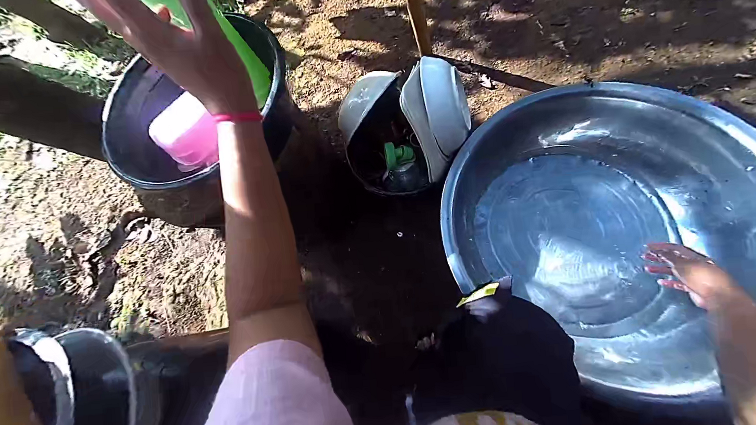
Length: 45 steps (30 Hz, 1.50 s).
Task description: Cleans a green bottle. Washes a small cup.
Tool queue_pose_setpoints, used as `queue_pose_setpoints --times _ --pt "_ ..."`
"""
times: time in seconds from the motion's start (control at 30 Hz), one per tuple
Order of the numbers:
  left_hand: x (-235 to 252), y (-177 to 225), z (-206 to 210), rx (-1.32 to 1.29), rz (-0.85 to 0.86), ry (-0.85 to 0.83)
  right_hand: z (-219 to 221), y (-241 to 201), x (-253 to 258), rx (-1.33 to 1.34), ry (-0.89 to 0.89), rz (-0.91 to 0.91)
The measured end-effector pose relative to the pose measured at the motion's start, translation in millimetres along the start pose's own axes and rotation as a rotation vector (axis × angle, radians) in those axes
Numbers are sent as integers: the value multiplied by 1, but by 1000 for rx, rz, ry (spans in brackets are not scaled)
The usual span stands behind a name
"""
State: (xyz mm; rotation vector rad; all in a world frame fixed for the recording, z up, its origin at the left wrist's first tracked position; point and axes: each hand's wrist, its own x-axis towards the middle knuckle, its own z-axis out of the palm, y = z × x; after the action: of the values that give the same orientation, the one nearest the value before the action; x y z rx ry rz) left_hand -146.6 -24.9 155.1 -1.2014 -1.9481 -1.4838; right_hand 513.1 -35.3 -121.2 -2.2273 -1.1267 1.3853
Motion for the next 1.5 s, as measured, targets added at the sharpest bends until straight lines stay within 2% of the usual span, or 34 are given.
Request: queue_pose_setpoints --times 0.07,0.1,0.13,0.2,0.23,0.27,0.3,0.4,0.47,0.53,0.63,0.7,0.73,0.8,0.87,0.93,1.0,1.07,1.17,1.23,1.3,1.37,1.43,1.5 --pt "-89 7 19 -357 168 43 9 -2 1 -48 -32 2" --pt "-134 2 34 -458 141 -29 15 -4 1 -69 -44 4" --pt "-175 -10 50 -499 4 -156 21 -6 1 -88 -53 12" --pt "-234 -39 81 -417 -442 -486 32 -9 -1 -115 -72 35" --pt "-248 -53 98 -343 -641 -637 38 -10 -1 -136 -84 39" --pt "-258 -65 116 -270 -745 -735 44 -9 -1 -158 -104 38" --pt "-264 -74 133 -200 -767 -802 49 -9 -2 -185 -127 40" --pt "-265 -83 172 -24 -661 -927 63 -9 -6 -254 -177 8" --pt "-262 -83 184 106 -599 -933 71 -10 -9 -321 -206 -37" --pt "-260 -79 177 103 -664 -797 76 -15 -15 -365 -206 -147" --pt "-270 -57 135 -107 -777 -448 93 -41 -37 -310 -173 -329" --pt "-295 -23 98 -316 -730 -311 113 -68 -54 -192 -239 -461" --pt "-312 -2 82 -424 -665 -296 124 -82 -62 -149 -301 -518" --pt "-343 44 55 -603 -573 -374 145 -105 -79 -180 -370 -698" --pt "-359 80 42 -790 -591 -623 161 -119 -88 -186 -342 -909" --pt "-356 92 44 -868 -531 -894 168 -121 -88 -126 -250 -1023" --pt "-343 73 58 -792 -380 -945 165 -106 -73 -179 -160 -1005" --pt "-328 28 79 -563 -434 -828 149 -73 -48 -349 -67 -914" --pt "-298 -51 118 -122 -592 -829 115 -10 -13 -519 12 -571" --pt "-285 -82 141 61 -572 -948 99 26 2 -671 10 -328" --pt "-275 -89 157 259 -553 -1145 93 34 -1 -809 -51 -144" --pt "-271 -81 165 421 -587 -1248 95 30 -10 -837 -46 -90" --pt "-271 -76 174 465 -638 -1244 103 28 -13 -817 -22 -111" --pt "-278 -75 179 400 -716 -1159 110 26 -16 -809 -17 -150"
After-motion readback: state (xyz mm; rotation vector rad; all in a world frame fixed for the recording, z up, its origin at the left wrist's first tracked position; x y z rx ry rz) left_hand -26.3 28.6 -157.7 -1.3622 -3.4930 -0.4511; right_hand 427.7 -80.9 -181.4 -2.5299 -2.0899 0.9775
